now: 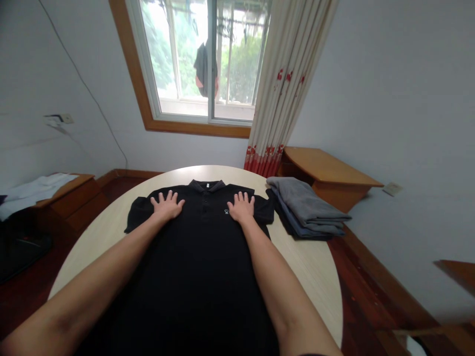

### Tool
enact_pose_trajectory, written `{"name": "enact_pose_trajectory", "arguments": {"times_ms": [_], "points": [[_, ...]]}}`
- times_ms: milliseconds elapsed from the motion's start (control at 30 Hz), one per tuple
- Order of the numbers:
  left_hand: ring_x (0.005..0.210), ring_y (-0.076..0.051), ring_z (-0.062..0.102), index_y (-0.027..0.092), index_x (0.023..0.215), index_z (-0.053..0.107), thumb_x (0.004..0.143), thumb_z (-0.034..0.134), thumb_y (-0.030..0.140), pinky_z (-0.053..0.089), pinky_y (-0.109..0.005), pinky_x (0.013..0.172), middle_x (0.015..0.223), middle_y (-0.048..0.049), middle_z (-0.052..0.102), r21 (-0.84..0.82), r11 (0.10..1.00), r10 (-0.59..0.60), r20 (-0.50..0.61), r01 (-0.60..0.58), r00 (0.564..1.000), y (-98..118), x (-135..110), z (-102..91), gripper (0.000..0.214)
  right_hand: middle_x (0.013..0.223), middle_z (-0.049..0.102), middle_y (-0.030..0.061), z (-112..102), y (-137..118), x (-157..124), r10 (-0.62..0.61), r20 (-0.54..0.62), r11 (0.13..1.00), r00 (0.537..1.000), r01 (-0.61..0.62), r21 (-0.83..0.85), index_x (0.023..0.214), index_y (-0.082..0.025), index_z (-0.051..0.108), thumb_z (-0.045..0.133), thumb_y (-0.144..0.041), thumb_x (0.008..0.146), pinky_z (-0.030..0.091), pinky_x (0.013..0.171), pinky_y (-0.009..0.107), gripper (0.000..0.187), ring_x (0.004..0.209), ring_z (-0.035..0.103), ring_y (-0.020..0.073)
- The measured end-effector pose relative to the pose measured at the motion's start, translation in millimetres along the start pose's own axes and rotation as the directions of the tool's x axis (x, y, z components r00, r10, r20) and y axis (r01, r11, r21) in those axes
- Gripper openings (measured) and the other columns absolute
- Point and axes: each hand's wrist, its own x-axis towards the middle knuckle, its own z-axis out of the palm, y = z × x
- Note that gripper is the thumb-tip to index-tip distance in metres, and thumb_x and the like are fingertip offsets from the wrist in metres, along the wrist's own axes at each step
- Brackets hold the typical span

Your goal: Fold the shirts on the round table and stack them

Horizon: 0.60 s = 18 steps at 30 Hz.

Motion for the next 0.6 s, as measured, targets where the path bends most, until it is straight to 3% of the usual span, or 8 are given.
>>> {"name": "enact_pose_trajectory", "arguments": {"times_ms": [100,167,400,533,600], "points": [[0.154,-0.042,0.006,0.03,0.16,0.03,0.096,0.019,0.067,0.009,-0.074,0.115,0.169,-0.0025,0.014,-0.044,0.98,0.196,0.002,-0.196,0.981,34.9,-3.8,11.1,0.075,0.168,0.019,0.0052,8.3,-26.2,1.9,-0.19,0.006,0.98,0.982,0.189,0.057,0.159,-0.022,0.031,0.023,-0.059,0.102,0.004,0.123,0.05,0.068,0.155,0.01,0.0247],[0.154,-0.041,0.007,0.032,0.159,0.03,0.095,0.018,0.07,0.009,-0.075,0.115,0.169,-0.0002,0.015,-0.059,0.971,0.231,0.004,-0.231,0.973,42.0,-0.7,17.3,0.076,0.169,0.018,0.0042,13.4,-28.1,6.1,-0.189,0.023,0.978,0.982,0.186,0.094,0.159,-0.024,0.029,0.021,-0.064,0.101,0.006,0.124,0.049,0.071,0.155,0.01,0.0244],[0.154,-0.038,0.01,0.026,0.16,0.029,0.095,0.018,0.069,0.012,-0.068,0.119,0.168,-0.004,0.016,-0.026,0.995,0.096,0.0,-0.096,0.995,-9.0,34.0,7.9,0.078,0.169,0.016,0.0051,8.5,9.0,26.7,0.006,0.015,0.997,1.0,-0.007,0.076,0.161,-0.017,0.026,0.02,-0.062,0.1,0.009,0.124,0.045,0.075,0.155,0.011,0.0256],[0.155,-0.034,0.009,0.024,0.162,0.024,0.097,0.019,0.065,0.014,-0.061,0.121,0.169,-0.0044,0.01,-0.002,0.994,0.109,0.103,-0.109,0.989,-19.3,39.2,-5.1,0.077,0.167,0.021,0.0106,2.0,-2.0,19.8,0.088,0.008,0.996,0.996,-0.088,0.021,0.159,-0.013,0.029,0.021,-0.054,0.102,0.006,0.123,0.052,0.071,0.155,0.012,0.0291],[0.155,-0.033,0.011,0.021,0.161,0.024,0.098,0.02,0.061,0.015,-0.058,0.122,0.169,-0.0067,0.011,0.01,0.994,0.111,0.085,-0.112,0.99,-28.1,37.9,-12.6,0.074,0.165,0.026,0.0129,-0.6,-11.6,7.1,0.079,-0.039,0.997,0.996,-0.079,-0.005,0.156,-0.01,0.036,0.025,-0.048,0.103,0.005,0.122,0.054,0.066,0.153,0.016,0.032]]}}
